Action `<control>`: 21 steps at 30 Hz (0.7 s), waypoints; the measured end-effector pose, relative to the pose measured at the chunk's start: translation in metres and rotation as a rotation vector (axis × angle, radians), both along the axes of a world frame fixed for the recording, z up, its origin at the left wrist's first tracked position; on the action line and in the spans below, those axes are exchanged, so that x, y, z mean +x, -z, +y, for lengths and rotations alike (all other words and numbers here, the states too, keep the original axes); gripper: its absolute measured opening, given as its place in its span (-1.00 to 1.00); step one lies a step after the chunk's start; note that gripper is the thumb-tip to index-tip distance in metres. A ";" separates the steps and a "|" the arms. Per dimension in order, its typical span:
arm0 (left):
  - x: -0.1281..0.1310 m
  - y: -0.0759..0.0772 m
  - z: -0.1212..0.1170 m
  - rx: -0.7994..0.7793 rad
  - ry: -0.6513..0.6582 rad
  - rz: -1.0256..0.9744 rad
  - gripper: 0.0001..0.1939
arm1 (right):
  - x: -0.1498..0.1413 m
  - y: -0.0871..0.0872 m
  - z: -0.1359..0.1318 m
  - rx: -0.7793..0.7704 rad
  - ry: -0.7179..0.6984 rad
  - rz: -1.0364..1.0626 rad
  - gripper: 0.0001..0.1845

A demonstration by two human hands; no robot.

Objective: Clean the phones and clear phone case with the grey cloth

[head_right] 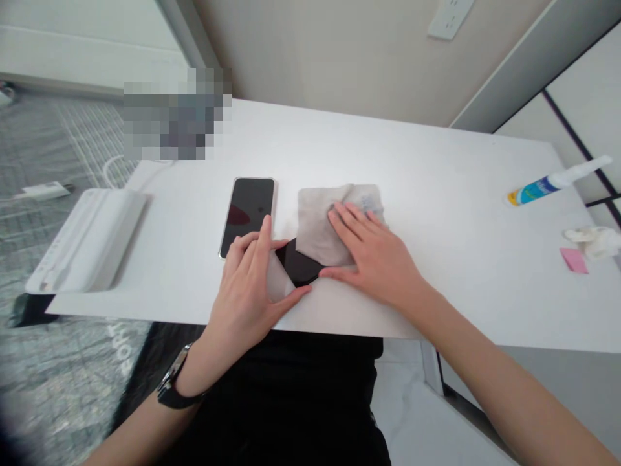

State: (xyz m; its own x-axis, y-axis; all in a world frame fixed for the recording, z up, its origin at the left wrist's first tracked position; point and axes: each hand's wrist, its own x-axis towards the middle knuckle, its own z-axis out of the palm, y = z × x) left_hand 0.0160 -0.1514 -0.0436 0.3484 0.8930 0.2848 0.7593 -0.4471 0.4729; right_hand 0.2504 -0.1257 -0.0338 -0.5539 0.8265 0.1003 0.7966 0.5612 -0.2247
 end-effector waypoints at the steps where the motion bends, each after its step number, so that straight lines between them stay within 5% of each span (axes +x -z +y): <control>1: 0.000 0.000 0.000 -0.004 -0.001 0.006 0.17 | -0.007 0.000 -0.006 -0.016 -0.033 0.014 0.12; 3: -0.001 -0.001 0.000 -0.016 -0.008 0.032 0.14 | -0.022 -0.001 -0.020 -0.081 -0.195 0.066 0.26; 6: -0.001 -0.001 0.000 -0.025 -0.011 0.054 0.13 | -0.018 -0.002 -0.029 -0.138 -0.301 0.070 0.11; 9: 0.000 -0.002 0.001 -0.037 0.004 0.025 0.19 | 0.013 -0.004 -0.015 -0.082 -0.174 0.012 -0.16; 12: 0.000 -0.002 0.001 -0.043 0.008 -0.010 0.19 | 0.024 -0.005 -0.011 0.003 0.003 -0.038 -0.10; 16: -0.002 -0.001 0.001 -0.046 0.005 0.008 0.14 | 0.004 -0.002 -0.032 -0.087 -0.196 -0.010 0.23; 18: -0.002 -0.001 0.002 -0.044 0.002 0.024 0.14 | 0.005 0.000 -0.034 -0.114 -0.234 -0.030 0.16; 21: -0.002 0.000 0.002 -0.038 0.004 0.008 0.15 | 0.022 0.000 -0.026 -0.023 -0.047 -0.077 -0.04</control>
State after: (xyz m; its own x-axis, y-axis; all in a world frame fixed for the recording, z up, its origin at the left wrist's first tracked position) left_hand 0.0136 -0.1494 -0.0431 0.3545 0.9017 0.2476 0.7611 -0.4320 0.4838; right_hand 0.2724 -0.1518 -0.0342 -0.5972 0.8012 0.0371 0.7852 0.5935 -0.1769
